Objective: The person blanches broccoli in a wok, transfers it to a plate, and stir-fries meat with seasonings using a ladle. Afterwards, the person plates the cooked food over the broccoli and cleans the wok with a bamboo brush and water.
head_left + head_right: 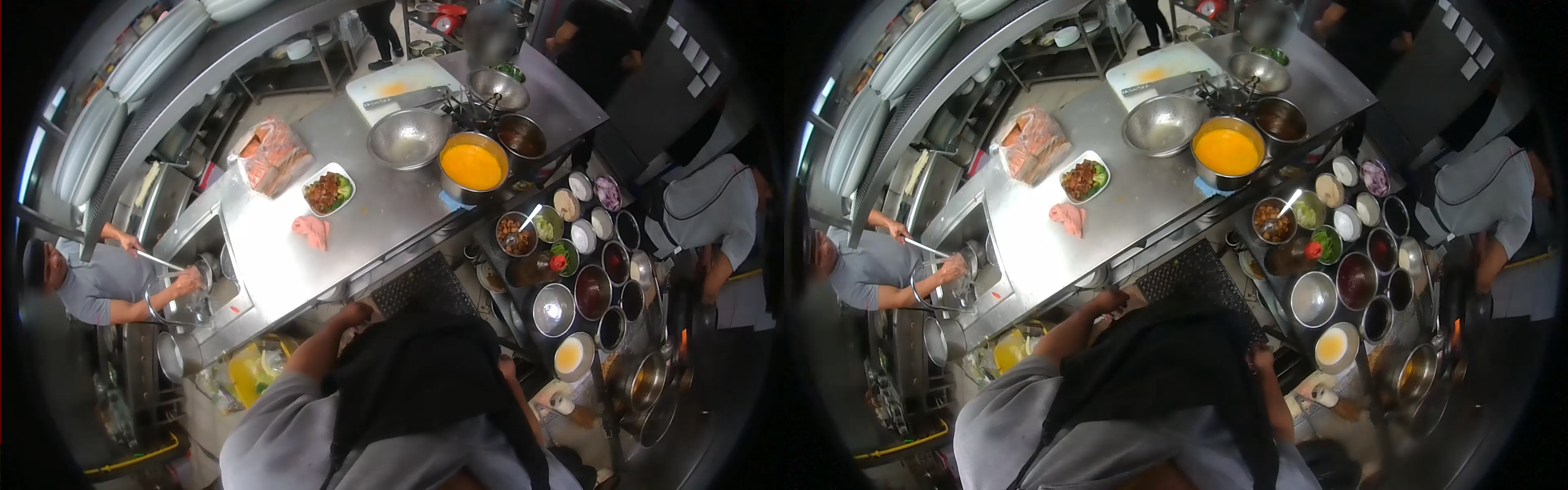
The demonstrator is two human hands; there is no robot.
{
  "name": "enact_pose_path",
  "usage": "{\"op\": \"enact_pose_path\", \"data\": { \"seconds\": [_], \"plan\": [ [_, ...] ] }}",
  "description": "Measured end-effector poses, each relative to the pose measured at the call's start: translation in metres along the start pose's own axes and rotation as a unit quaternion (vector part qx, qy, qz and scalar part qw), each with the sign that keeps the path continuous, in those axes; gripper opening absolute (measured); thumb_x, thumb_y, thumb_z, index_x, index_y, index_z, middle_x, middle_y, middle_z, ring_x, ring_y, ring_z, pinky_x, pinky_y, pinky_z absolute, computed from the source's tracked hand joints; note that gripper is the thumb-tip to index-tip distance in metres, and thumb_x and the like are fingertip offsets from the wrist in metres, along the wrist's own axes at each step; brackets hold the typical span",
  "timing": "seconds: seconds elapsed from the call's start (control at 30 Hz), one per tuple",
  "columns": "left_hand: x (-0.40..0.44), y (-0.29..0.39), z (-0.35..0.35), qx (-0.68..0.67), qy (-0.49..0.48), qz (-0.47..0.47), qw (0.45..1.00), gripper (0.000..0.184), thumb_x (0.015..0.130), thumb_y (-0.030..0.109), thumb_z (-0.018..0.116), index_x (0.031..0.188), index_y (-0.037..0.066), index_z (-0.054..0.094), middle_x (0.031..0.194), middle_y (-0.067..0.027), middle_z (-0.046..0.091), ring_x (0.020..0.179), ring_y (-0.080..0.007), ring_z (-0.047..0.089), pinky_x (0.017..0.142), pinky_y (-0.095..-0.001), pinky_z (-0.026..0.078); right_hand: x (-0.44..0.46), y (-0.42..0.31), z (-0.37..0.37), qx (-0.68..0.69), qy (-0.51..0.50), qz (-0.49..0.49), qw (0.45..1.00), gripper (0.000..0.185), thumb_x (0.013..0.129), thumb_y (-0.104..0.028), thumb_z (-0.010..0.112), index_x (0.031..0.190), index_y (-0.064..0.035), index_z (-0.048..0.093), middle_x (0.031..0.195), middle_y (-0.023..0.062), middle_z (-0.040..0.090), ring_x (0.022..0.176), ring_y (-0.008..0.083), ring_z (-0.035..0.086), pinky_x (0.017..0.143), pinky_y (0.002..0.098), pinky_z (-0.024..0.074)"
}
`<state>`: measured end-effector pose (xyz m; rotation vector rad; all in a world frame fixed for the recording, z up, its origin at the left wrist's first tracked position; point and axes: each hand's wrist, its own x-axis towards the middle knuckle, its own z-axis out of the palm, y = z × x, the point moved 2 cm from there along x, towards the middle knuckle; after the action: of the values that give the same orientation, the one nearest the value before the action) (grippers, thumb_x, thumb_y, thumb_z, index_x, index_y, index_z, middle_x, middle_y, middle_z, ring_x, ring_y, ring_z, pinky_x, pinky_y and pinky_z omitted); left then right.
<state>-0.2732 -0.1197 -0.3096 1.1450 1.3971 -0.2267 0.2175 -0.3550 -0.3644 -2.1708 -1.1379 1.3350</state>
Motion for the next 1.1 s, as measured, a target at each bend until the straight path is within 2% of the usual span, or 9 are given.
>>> {"op": "enact_pose_path", "data": {
  "seconds": [0.13, 0.23, 0.37, 0.43, 0.47, 0.53, 0.67, 0.93, 1.1],
  "plan": [
    [-0.019, 0.040, -0.031, -0.167, 0.112, 0.172, 0.964, 0.032, 0.101, 0.020, 0.049, 0.125, 0.004, 0.062, 0.101, -0.0065, 0.072, 0.080, -0.0172, 0.068, 0.065, -0.0289, 0.056, 0.006, 0.085, 0.004, -0.306, 0.066, -0.411, 0.856, 0.023, 0.087, -0.028, 0.062, 0.096, -0.0076, 0.068, 0.076, 0.0141, 0.068, 0.050, 0.0300, 0.061, 0.051, 0.0417, 0.0513],
    [-0.058, 0.096, -0.065, -0.321, 0.173, 0.148, 0.919, 0.039, 0.100, 0.014, 0.047, 0.138, 0.007, 0.050, 0.103, -0.0063, 0.069, 0.084, -0.0139, 0.065, 0.066, -0.0290, 0.054, 0.002, 0.085, -0.003, -0.246, -0.111, -0.155, 0.950, 0.023, 0.082, -0.028, 0.064, 0.092, -0.0069, 0.067, 0.079, 0.0166, 0.069, 0.061, 0.0337, 0.066, 0.057, 0.0439, 0.0531],
    [-0.063, 0.130, -0.114, -0.473, 0.268, 0.167, 0.822, 0.048, 0.102, 0.018, 0.040, 0.148, 0.009, 0.035, 0.110, -0.0106, 0.067, 0.087, -0.0197, 0.065, 0.073, -0.0369, 0.054, 0.020, 0.082, 0.010, -0.356, 0.009, -0.236, 0.904, 0.023, 0.080, -0.026, 0.064, 0.089, -0.0052, 0.068, 0.079, 0.0167, 0.069, 0.065, 0.0328, 0.068, 0.059, 0.0449, 0.0532],
    [-0.050, 0.136, -0.137, -0.497, 0.261, 0.178, 0.808, 0.042, 0.102, 0.019, 0.038, 0.142, 0.008, 0.039, 0.114, -0.0114, 0.065, 0.091, -0.0216, 0.064, 0.074, -0.0393, 0.054, 0.034, 0.073, 0.012, 0.047, -0.013, 0.039, 0.998, 0.020, 0.080, -0.023, 0.062, 0.085, -0.0047, 0.068, 0.078, 0.0172, 0.069, 0.069, 0.0323, 0.068, 0.060, 0.0463, 0.0530],
    [-0.036, 0.130, -0.151, -0.526, 0.250, 0.168, 0.796, 0.040, 0.102, 0.020, 0.037, 0.140, 0.008, 0.040, 0.113, -0.0120, 0.065, 0.092, -0.0224, 0.065, 0.075, -0.0398, 0.054, 0.038, 0.068, 0.012, 0.047, -0.006, 0.040, 0.998, 0.020, 0.080, -0.023, 0.062, 0.085, -0.0047, 0.068, 0.078, 0.0172, 0.069, 0.069, 0.0323, 0.068, 0.060, 0.0463, 0.0530],
    [-0.015, 0.127, -0.168, -0.562, 0.249, 0.175, 0.769, 0.032, 0.102, 0.021, 0.036, 0.129, 0.007, 0.046, 0.112, -0.0130, 0.065, 0.092, -0.0244, 0.065, 0.075, -0.0403, 0.055, 0.059, 0.064, 0.024, -0.278, 0.142, -0.397, 0.863, 0.021, 0.086, -0.024, 0.059, 0.085, -0.0048, 0.068, 0.081, 0.0159, 0.070, 0.067, 0.0297, 0.067, 0.059, 0.0466, 0.0524],
    [0.000, 0.137, -0.182, -0.588, 0.255, 0.164, 0.750, 0.033, 0.103, 0.021, 0.035, 0.128, 0.005, 0.047, 0.109, -0.0125, 0.065, 0.090, -0.0244, 0.064, 0.074, -0.0397, 0.055, 0.134, 0.137, 0.051, 0.029, 0.078, -0.319, 0.944, 0.037, 0.090, -0.035, 0.055, 0.102, -0.0031, 0.067, 0.096, 0.0189, 0.068, 0.089, 0.0364, 0.067, 0.076, 0.0483, 0.0502],
    [0.055, 0.155, -0.226, -0.595, 0.279, 0.209, 0.725, 0.029, 0.102, 0.020, 0.039, 0.122, 0.004, 0.051, 0.099, -0.0097, 0.063, 0.082, -0.0216, 0.064, 0.067, -0.0364, 0.055, 0.153, 0.140, 0.093, -0.182, 0.182, -0.437, 0.862, 0.028, 0.096, -0.027, 0.052, 0.098, -0.0044, 0.068, 0.079, 0.0113, 0.067, 0.068, 0.0309, 0.065, 0.063, 0.0472, 0.0513],
    [0.089, 0.189, -0.270, -0.604, 0.280, 0.202, 0.719, 0.026, 0.100, 0.019, 0.041, 0.118, 0.004, 0.053, 0.098, -0.0095, 0.063, 0.083, -0.0214, 0.064, 0.066, -0.0375, 0.054, 0.135, 0.139, 0.097, -0.270, 0.116, -0.333, 0.896, 0.025, 0.091, -0.025, 0.054, 0.098, -0.0045, 0.067, 0.081, 0.0130, 0.066, 0.070, 0.0319, 0.065, 0.063, 0.0474, 0.0505]
  ]
}}
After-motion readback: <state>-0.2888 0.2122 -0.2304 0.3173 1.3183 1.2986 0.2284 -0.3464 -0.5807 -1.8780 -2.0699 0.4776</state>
